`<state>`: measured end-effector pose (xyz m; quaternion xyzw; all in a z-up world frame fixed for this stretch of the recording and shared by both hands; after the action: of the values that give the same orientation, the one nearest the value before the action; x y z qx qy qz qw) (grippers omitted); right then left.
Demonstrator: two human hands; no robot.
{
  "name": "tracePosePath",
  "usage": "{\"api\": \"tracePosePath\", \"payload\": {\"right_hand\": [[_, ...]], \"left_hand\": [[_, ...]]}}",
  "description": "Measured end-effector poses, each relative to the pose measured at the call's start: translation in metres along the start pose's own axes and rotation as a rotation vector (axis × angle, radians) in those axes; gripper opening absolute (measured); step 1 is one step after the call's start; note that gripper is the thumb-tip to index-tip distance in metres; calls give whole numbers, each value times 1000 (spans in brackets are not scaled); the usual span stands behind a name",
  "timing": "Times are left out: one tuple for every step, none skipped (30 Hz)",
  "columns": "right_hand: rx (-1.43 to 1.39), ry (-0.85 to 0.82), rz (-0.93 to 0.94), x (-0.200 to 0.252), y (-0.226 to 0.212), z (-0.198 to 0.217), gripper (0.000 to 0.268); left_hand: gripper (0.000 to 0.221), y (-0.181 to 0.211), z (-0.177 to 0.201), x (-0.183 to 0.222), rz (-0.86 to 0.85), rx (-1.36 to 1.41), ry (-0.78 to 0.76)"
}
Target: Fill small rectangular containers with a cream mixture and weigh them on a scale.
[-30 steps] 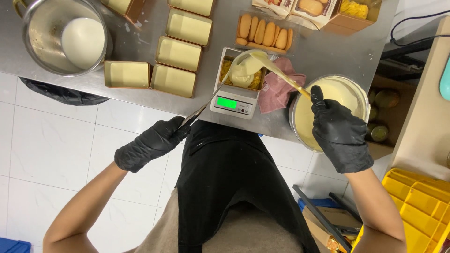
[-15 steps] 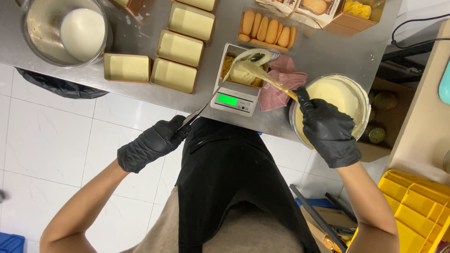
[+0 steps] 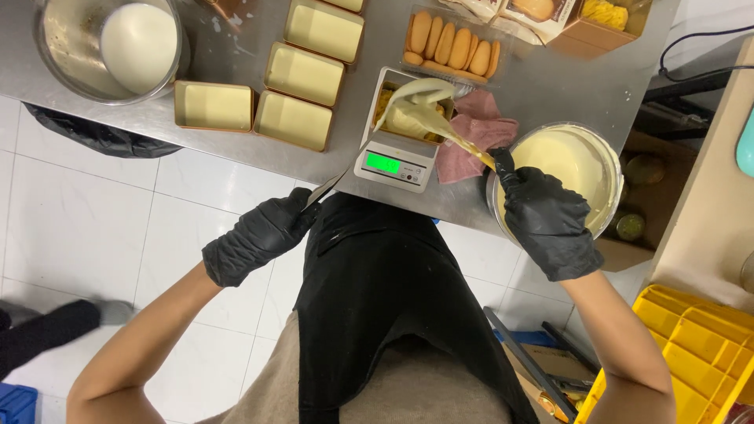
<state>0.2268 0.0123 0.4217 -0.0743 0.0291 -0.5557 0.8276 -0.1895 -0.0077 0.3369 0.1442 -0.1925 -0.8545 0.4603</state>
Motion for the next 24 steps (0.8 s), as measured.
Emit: {"api": "tracePosePath", "payload": {"right_hand": [[-1,-6,-7,0,-2,5,71],[-2,-11,-15,0,-4,9,72],[-2,-11,-16,2,-3,11,72],[-4,-3,-28,4,-3,13,73],[-7,5,-40,5,-2,15,73],[-7,5,-41,6,1,13,73],[-7,9,-39,6,3,10,73],[-8,13,-37,7,5,7,74],[-9,12,-38,6,4,4,74],[-9,2,-38,5,3,0,74],[-9,-8,-39,5,2,-3,73],[-8,-6,-39,7,5,-4,73],[-35,-3,-35,9,7,-6,71],[-64,0,-30,11,9,-7,69],[-65,2,-30,14,11,-6,69],[-85,15,-26,17,14,-5,68],[-105,27,-23,21,16,-4,67],[-105,28,-24,22,17,-3,67],[-124,20,-64,23,19,-2,66],[-145,10,-103,24,21,-1,65],[-145,12,-104,25,22,-3,65],[-181,12,-139,26,24,-6,61],[-218,13,-174,27,26,-8,57],[-218,14,-177,26,27,-14,57]], "left_hand": [[30,0,0,1,-24,-75,42],[32,1,0,2,-49,-150,84],[32,0,-1,4,-50,-150,84],[32,0,-3,5,-56,-158,99],[31,-1,-4,6,-61,-166,114],[31,-1,-5,6,-62,-165,113],[32,-1,-6,6,-52,-150,101],[34,-1,-7,7,-42,-135,88],[34,-1,-6,6,-43,-135,86],[30,-4,-6,4,54,-18,-22],[26,-6,-7,2,151,98,-130],[26,-5,-5,2,150,97,-128],[29,-3,-1,1,42,77,-12],[32,-1,4,1,-64,55,103],[32,2,8,-1,-65,54,104],[29,2,11,-3,57,134,36],[26,2,13,-5,178,213,-33],[26,2,14,-7,176,213,-33],[25,0,14,-8,235,259,-94],[24,-2,15,-8,295,305,-154],[24,-3,14,-9,294,304,-153],[24,-4,13,-9,313,377,-171],[23,-6,12,-10,331,450,-190],[23,-6,12,-11,328,450,-191]]}}
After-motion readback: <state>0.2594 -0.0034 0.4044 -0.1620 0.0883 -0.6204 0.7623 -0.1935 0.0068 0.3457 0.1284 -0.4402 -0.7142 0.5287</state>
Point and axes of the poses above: each hand's wrist, its own x-axis away from the middle knuckle, its own z-axis out of the back of the hand, y = z × x, the point moved 2 cm from there along -x, towards the middle knuckle, and after that the axes turned 5 degrees about -x, right-handed, at the moved point
